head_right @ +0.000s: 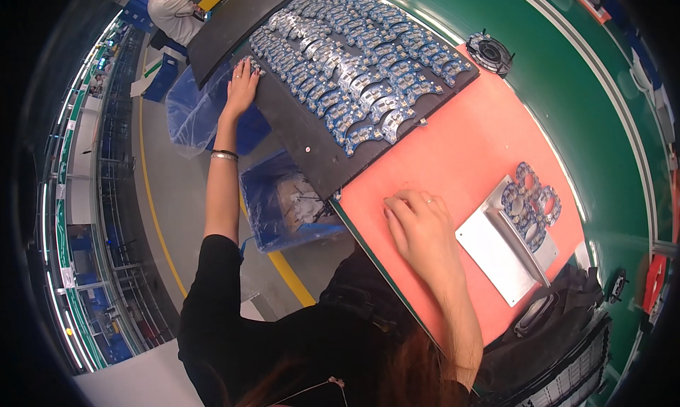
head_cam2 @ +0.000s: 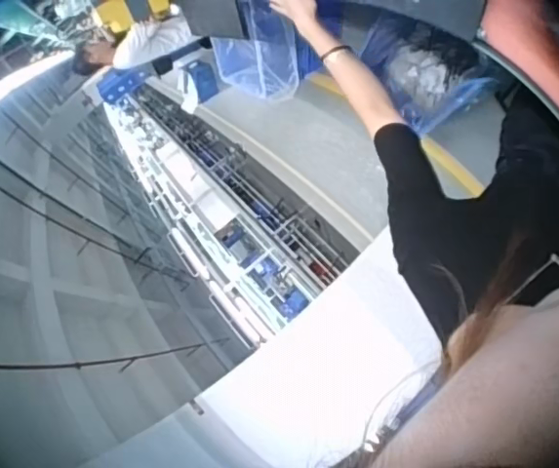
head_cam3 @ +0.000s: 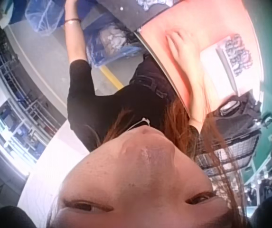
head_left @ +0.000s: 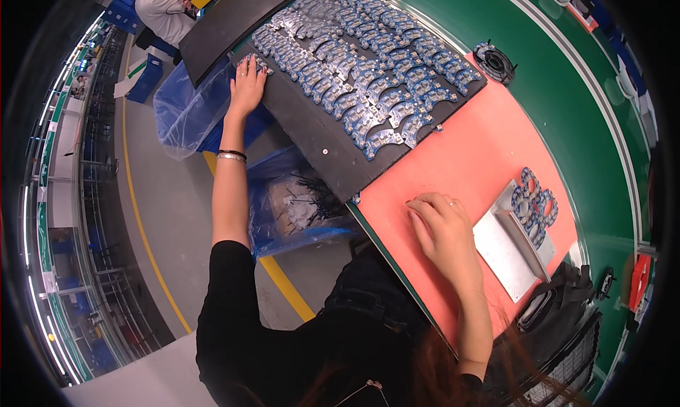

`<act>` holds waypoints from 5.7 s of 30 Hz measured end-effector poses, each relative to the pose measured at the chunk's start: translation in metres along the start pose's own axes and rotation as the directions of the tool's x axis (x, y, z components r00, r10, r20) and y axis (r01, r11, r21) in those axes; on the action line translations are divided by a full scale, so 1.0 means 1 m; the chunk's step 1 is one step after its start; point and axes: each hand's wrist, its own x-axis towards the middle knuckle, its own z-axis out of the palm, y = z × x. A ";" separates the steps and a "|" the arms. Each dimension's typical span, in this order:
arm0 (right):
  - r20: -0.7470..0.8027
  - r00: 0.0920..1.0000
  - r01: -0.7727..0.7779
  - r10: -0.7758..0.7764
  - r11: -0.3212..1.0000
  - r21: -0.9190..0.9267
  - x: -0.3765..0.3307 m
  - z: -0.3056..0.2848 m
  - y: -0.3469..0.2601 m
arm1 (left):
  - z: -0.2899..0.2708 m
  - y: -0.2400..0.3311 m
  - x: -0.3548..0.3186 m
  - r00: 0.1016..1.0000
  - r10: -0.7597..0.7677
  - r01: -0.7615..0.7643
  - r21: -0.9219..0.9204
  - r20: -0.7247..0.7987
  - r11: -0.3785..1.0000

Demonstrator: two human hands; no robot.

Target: Sorting and inspecting circuit board panels on an assembly line.

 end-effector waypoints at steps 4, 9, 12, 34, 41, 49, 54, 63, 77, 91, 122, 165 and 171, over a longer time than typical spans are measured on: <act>0.007 1.000 -0.027 0.027 1.000 0.006 0.003 -0.002 -0.002 | 0.004 -0.007 0.021 0.999 -0.023 0.023 -0.005 0.030 1.000; -0.002 0.999 -0.033 0.033 0.999 0.014 0.006 0.001 0.000 | 0.009 -0.015 0.035 0.998 -0.046 0.046 -0.007 0.030 0.999; 0.003 0.999 -0.051 0.051 0.998 0.021 0.005 0.003 0.001 | 0.012 -0.020 0.044 0.998 -0.047 0.048 -0.023 0.028 0.999; 0.010 0.998 -0.063 0.063 0.997 0.055 0.006 0.008 0.008 | 0.025 -0.058 0.072 0.999 0.016 -0.017 -0.030 -0.038 0.999; 0.003 0.996 -0.088 0.088 0.995 0.043 0.003 0.005 0.012 | 0.030 -0.053 0.078 0.985 -0.028 0.020 -0.047 -0.173 0.999; -0.003 0.997 -0.076 0.077 0.993 0.085 0.004 0.007 0.011 | 0.049 -0.096 0.107 0.968 -0.168 0.085 -0.386 -0.186 0.919; -0.012 0.996 -0.083 0.084 0.993 0.083 0.001 0.005 0.011 | 0.043 -0.096 0.113 0.960 -0.118 0.012 -0.385 -0.252 0.923; -0.103 0.994 -0.023 0.022 1.000 -0.011 -0.010 -0.041 -0.003 | 0.049 -0.153 0.148 0.971 -0.107 0.004 -0.430 -0.215 0.903; -0.414 0.657 -0.711 0.630 0.701 -0.061 -0.073 -0.155 0.079 | 0.039 -0.092 0.146 0.899 -0.362 0.293 -0.276 -0.245 0.915; -0.295 0.773 -0.481 0.562 0.822 0.305 -0.024 -0.158 0.083 | -0.163 0.321 -0.122 0.750 0.579 -0.601 -0.695 -0.320 0.394; -0.878 0.318 -0.047 0.358 0.931 0.363 0.027 -0.115 0.044 | -0.075 0.534 -0.202 0.947 0.167 -0.219 -0.933 -0.274 -0.286; 0.041 0.982 0.191 -0.186 0.965 -0.180 0.163 0.100 -0.053 | -0.067 0.116 -0.107 0.981 -0.099 0.043 -0.305 -0.168 0.951; -0.193 0.976 0.102 -0.100 0.995 -0.003 0.160 0.064 -0.053 | -0.090 0.140 -0.127 0.960 -0.200 0.078 -0.499 -0.197 0.863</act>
